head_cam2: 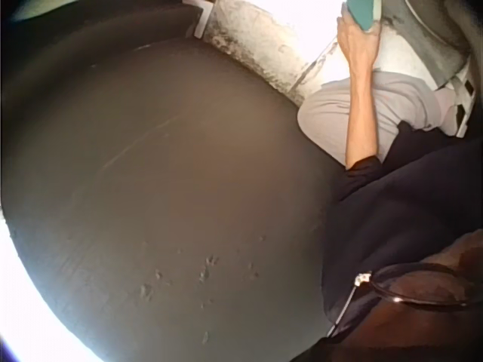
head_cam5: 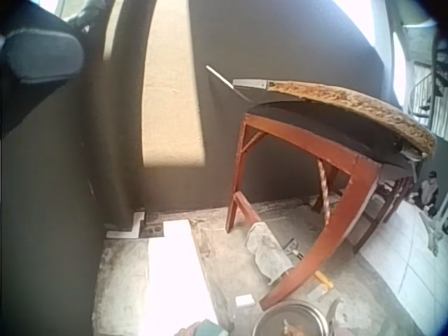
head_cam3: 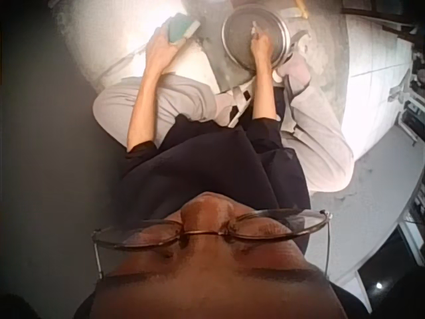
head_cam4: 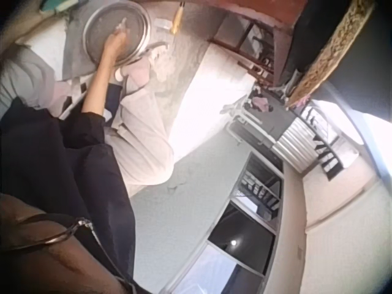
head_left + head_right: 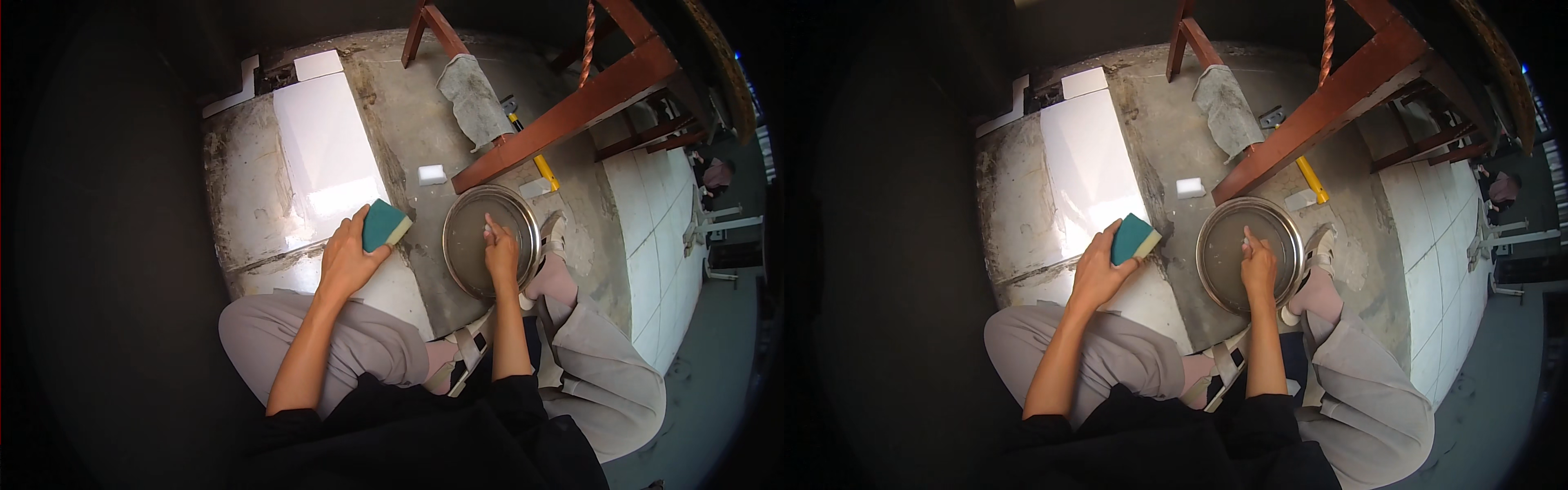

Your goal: The person applies grout or adhesive to gaps in floor tiles using a small scraper and a sponge. They dip the scraper and sponge into a metal container of water, clean the tile surfaces, and press white material into the crevices.

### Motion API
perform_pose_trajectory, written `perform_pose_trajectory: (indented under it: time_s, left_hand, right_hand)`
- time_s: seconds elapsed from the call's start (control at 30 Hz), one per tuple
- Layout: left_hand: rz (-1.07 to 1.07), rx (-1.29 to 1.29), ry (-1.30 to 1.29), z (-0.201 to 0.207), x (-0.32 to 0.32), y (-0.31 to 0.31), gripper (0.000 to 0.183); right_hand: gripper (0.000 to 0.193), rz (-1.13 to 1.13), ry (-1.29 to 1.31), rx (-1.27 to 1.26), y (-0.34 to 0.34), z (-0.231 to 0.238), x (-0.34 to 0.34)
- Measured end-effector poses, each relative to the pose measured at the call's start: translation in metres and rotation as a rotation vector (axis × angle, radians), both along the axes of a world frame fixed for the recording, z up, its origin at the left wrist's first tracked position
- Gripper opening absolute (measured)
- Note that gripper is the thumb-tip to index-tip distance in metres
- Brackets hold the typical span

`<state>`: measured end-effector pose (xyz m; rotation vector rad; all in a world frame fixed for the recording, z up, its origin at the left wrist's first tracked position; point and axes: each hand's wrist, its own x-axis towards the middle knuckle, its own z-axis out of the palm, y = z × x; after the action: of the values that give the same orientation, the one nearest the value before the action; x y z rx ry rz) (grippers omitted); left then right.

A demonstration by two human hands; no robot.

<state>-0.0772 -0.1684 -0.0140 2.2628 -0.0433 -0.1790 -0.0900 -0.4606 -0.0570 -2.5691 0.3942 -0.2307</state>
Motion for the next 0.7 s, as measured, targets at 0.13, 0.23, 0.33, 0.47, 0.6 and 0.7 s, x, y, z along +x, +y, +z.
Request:
perform_pose_trajectory:
  time_s: [0.13,0.23,0.33,0.47,0.6,0.7]
  left_hand:
    - [0.258,-0.226,-0.109,-0.001,0.011,0.009,0.070]
    - [0.414,-0.373,-0.069,0.000,0.017,0.022,0.069]
    - [0.530,-0.620,-0.068,0.006,0.021,0.031,0.067]
    - [0.685,-0.884,-0.141,0.007,0.024,0.049,0.057]
    - [0.895,-1.214,-0.183,0.011,0.024,0.087,0.044]
    - [1.011,-1.262,-0.301,0.041,0.041,0.104,0.039]
  right_hand:
    - [0.016,-0.012,0.109,0.046,-0.001,-0.013,0.000]
    - [0.013,-0.099,0.125,0.191,0.006,0.002,0.003]
    - [0.014,-0.103,0.001,0.300,-0.001,0.006,0.007]
    - [0.014,-0.164,-0.024,0.807,-0.002,0.020,0.013]
    - [0.014,-0.212,0.028,0.852,0.005,0.024,0.017]
    - [0.020,-0.147,0.046,0.670,-0.016,0.003,0.011]
